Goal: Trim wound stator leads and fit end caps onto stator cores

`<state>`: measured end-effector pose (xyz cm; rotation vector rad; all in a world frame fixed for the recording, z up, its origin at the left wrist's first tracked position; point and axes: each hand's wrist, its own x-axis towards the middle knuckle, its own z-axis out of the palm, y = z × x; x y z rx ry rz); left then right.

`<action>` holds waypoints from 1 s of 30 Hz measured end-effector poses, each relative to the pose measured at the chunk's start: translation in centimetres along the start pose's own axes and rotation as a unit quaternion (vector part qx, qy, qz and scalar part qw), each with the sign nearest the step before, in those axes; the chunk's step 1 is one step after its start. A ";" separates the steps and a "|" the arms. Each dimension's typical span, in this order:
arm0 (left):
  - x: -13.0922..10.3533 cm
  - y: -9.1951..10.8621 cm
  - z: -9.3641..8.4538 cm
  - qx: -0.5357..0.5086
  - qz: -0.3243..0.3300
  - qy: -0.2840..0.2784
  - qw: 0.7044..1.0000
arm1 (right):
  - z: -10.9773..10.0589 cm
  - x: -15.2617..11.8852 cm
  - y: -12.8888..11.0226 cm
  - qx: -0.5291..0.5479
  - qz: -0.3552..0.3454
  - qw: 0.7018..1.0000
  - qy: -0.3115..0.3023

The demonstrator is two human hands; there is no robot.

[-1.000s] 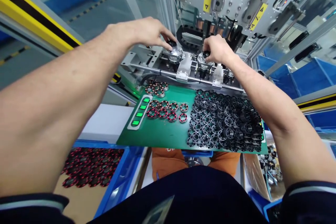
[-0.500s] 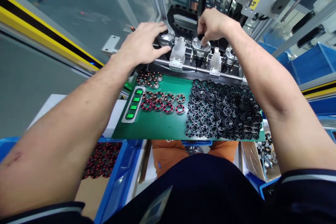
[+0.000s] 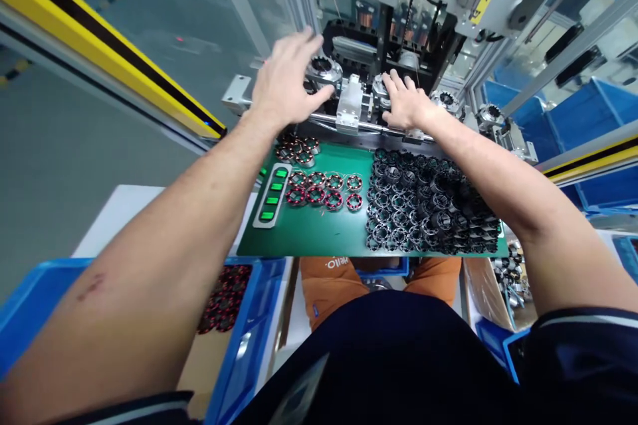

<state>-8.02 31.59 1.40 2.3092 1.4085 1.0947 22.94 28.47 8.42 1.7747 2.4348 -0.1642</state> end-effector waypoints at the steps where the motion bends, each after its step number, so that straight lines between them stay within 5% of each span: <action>1: -0.3 0.4 -0.3 0.006 0.001 0.004 1.000 | -0.1 0.3 0.1 0.012 -0.008 1.000 0.012; 5: -1.2 1.8 -0.9 0.001 -0.019 -0.020 1.000 | 0.4 0.1 -0.8 0.047 -0.023 0.996 0.075; 11: -0.8 2.1 -1.3 -0.002 -0.040 -0.053 0.998 | 0.2 -0.8 -1.2 0.040 -0.039 0.996 0.062; 17: -0.9 2.0 -1.5 -0.034 -0.035 -0.032 0.998 | -2.2 -4.9 5.7 0.015 0.017 0.989 0.143; 24: -0.9 3.4 -2.3 -0.061 -0.068 0.049 0.995 | -1.8 -9.6 12.8 0.001 0.033 0.992 0.120; 28: -6.2 6.6 -3.2 -0.086 -0.079 0.157 0.981 | -1.7 -13.2 16.2 0.024 0.105 0.982 0.158; 30: -11.0 8.8 -3.1 -0.038 -0.025 0.109 0.993 | -1.2 -15.3 17.2 0.045 0.120 0.981 0.146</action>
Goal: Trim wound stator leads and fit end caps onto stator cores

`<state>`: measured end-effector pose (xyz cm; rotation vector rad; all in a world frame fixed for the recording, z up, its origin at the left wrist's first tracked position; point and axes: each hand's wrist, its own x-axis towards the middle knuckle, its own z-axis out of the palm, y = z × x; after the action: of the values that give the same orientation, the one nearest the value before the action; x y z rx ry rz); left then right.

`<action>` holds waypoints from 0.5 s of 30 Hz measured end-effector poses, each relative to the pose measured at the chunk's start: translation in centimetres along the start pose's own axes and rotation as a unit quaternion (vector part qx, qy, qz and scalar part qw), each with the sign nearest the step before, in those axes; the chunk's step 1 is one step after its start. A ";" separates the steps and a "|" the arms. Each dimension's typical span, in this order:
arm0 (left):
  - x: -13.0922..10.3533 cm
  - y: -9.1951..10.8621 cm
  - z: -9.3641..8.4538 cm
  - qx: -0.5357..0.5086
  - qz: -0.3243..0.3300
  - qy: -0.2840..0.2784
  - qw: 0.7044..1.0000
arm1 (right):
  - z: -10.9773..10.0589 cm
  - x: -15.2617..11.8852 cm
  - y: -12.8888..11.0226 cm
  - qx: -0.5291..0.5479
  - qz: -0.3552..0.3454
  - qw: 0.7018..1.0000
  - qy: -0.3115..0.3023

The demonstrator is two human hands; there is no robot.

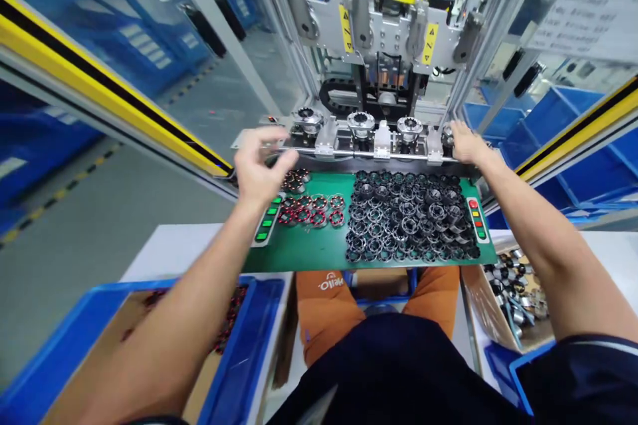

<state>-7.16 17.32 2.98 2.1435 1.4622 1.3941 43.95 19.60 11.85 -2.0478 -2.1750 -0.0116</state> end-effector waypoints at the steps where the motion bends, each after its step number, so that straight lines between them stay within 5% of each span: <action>1: -2.6 0.9 -0.3 0.017 0.020 -0.031 0.999 | -0.1 -0.9 0.4 0.010 -0.001 1.000 -0.002; 4: -9.5 2.8 -0.2 0.063 0.055 -0.124 0.989 | -0.8 -4.1 0.6 0.037 -0.019 0.998 0.049; 7: -13.4 3.4 1.3 0.109 0.053 -0.178 0.977 | -1.0 -8.7 0.5 0.068 -0.015 0.988 0.137; 10: -14.5 3.4 3.1 0.139 0.042 -0.196 0.970 | 1.0 -15.5 1.5 0.103 0.035 0.975 0.194; 15: -13.8 3.7 4.2 0.133 0.043 -0.191 0.972 | 9.2 -27.3 3.5 0.145 0.169 0.954 0.201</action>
<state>-2.53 5.68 -5.05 2.4867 1.4817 0.7744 47.91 -6.22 -0.78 -2.0052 -1.4793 -0.0591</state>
